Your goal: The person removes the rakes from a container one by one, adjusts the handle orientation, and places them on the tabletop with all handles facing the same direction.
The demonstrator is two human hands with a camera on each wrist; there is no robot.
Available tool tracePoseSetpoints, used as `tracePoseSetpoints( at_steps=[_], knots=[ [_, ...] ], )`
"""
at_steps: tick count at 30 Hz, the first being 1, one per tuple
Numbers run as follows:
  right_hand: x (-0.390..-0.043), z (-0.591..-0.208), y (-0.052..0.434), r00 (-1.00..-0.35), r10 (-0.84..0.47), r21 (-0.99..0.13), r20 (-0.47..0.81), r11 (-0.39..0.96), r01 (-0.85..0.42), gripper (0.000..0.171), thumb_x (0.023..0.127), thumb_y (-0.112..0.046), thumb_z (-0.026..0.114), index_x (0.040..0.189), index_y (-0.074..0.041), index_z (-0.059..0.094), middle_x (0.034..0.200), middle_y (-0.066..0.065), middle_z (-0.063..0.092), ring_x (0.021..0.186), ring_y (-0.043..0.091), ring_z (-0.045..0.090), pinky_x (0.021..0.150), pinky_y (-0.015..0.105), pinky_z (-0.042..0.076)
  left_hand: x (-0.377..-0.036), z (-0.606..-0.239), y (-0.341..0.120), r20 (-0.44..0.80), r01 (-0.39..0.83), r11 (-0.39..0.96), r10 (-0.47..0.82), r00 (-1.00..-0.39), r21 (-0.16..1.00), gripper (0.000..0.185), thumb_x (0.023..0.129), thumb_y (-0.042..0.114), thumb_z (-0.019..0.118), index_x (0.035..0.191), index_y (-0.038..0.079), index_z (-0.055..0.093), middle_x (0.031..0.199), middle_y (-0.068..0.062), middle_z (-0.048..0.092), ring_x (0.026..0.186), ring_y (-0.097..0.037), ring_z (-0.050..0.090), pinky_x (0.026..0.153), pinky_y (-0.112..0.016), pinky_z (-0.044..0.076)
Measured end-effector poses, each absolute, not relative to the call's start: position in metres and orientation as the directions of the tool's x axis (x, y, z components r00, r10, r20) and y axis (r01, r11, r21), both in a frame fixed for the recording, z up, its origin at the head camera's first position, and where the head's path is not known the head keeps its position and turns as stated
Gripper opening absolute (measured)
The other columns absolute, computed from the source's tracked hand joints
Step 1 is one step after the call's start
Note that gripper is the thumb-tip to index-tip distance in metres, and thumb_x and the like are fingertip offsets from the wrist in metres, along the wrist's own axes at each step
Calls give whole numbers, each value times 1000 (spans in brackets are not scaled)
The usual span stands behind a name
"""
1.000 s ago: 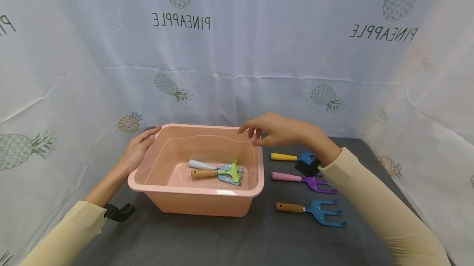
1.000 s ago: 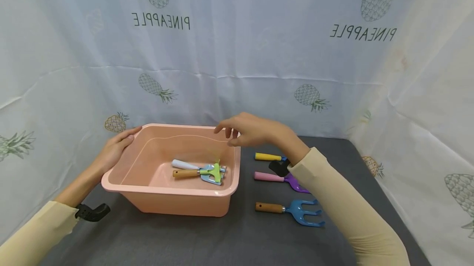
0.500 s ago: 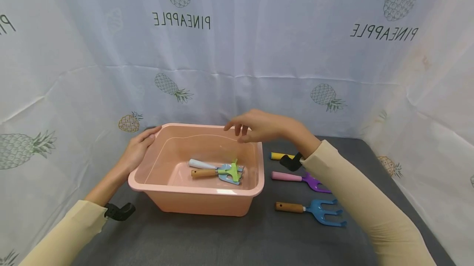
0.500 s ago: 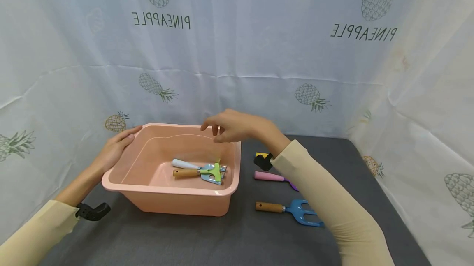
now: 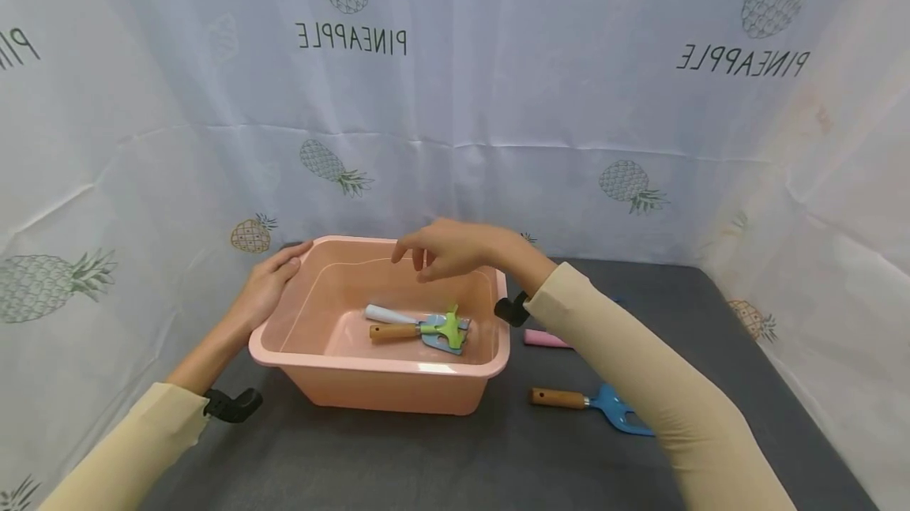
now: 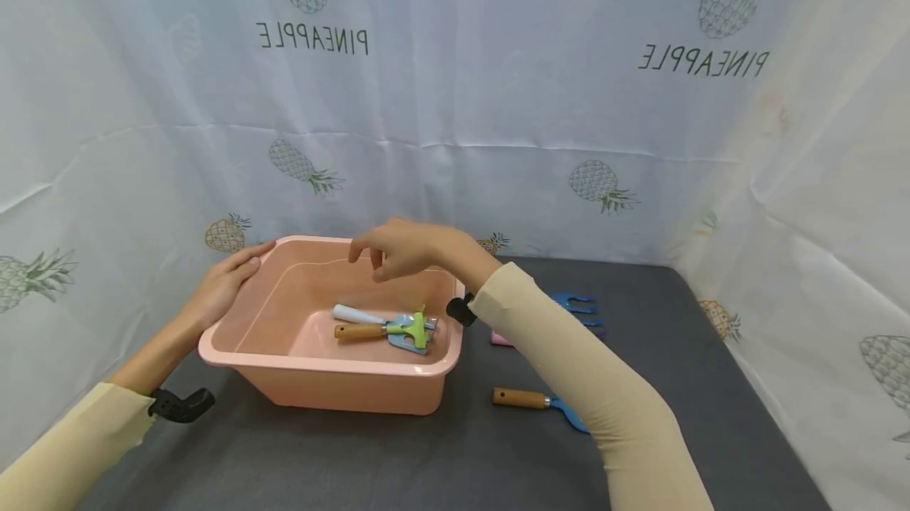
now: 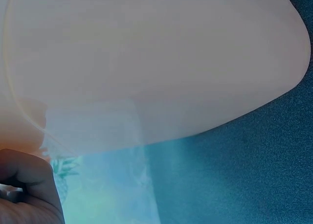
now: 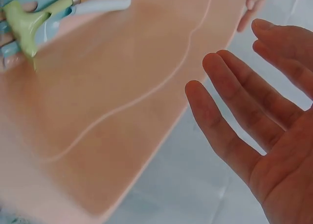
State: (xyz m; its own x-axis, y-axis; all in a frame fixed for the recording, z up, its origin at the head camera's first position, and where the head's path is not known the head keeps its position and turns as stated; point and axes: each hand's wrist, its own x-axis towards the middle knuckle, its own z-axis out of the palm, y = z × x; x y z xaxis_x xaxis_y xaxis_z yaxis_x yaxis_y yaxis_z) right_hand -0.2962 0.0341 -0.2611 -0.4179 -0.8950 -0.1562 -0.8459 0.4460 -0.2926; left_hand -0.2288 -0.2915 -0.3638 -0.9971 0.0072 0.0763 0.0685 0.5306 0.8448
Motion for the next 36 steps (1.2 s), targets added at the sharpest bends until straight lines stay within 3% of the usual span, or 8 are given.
tracePoseSetpoints(
  at_steps=[7, 14, 22, 25, 29, 36],
  knots=[
    [-304, -273, 12, -412, -893, -307, -179, 449, -839, 44, 99, -14, 66, 143, -15, 60, 120, 6, 73, 110, 19, 68, 95, 30, 55, -230, -365, -291, 69, 60, 520, 2, -998, 852, 54, 114, 39, 29, 164, 20, 33, 168, -21, 31, 142, -41, 46, 83, -9, 45],
    [-317, -290, -3, -419, -875, -409, -243, 485, -773, 46, 99, -12, 66, 144, -17, 58, 126, 13, 70, 107, 19, 68, 77, 32, 61, -230, -364, -291, 70, 65, 517, 9, -998, 853, 54, 114, 40, 29, 164, 20, 32, 168, -20, 30, 143, -42, 45, 84, -10, 44],
    [-329, -317, -13, -411, -852, -568, -324, 523, -635, 56, 95, 2, 60, 146, -21, 56, 134, 8, 63, 122, 25, 63, 92, 45, 60, -227, -362, -291, 83, 74, 504, 4, -997, 860, 54, 114, 38, 30, 164, 17, 33, 167, -21, 32, 141, -41, 46, 83, -9, 45],
    [-331, -325, -15, -399, -846, -566, -354, 533, -629, 57, 93, -1, 64, 145, -23, 57, 138, 6, 61, 124, 23, 62, 96, 44, 59, -227, -362, -291, 84, 74, 502, 3, -996, 861, 54, 114, 38, 30, 164, 17, 33, 167, -21, 32, 142, -41, 46, 83, -8, 45],
    [-332, -333, -22, -395, -833, -554, -387, 552, -623, 53, 93, -13, 74, 142, -23, 58, 139, 13, 62, 115, 19, 63, 98, 45, 57, -227, -362, -291, 78, 70, 503, 5, -997, 861, 54, 114, 38, 30, 164, 18, 33, 168, -21, 31, 143, -42, 45, 83, -9, 45],
    [-331, -334, -31, -411, -807, -535, -424, 589, -605, 55, 91, -14, 78, 142, -21, 59, 141, 17, 61, 113, 18, 63, 97, 41, 57, -228, -363, -292, 80, 72, 501, 6, -997, 863, 54, 114, 38, 30, 164, 17, 33, 167, -21, 32, 142, -41, 45, 83, -9, 45]
  ],
)
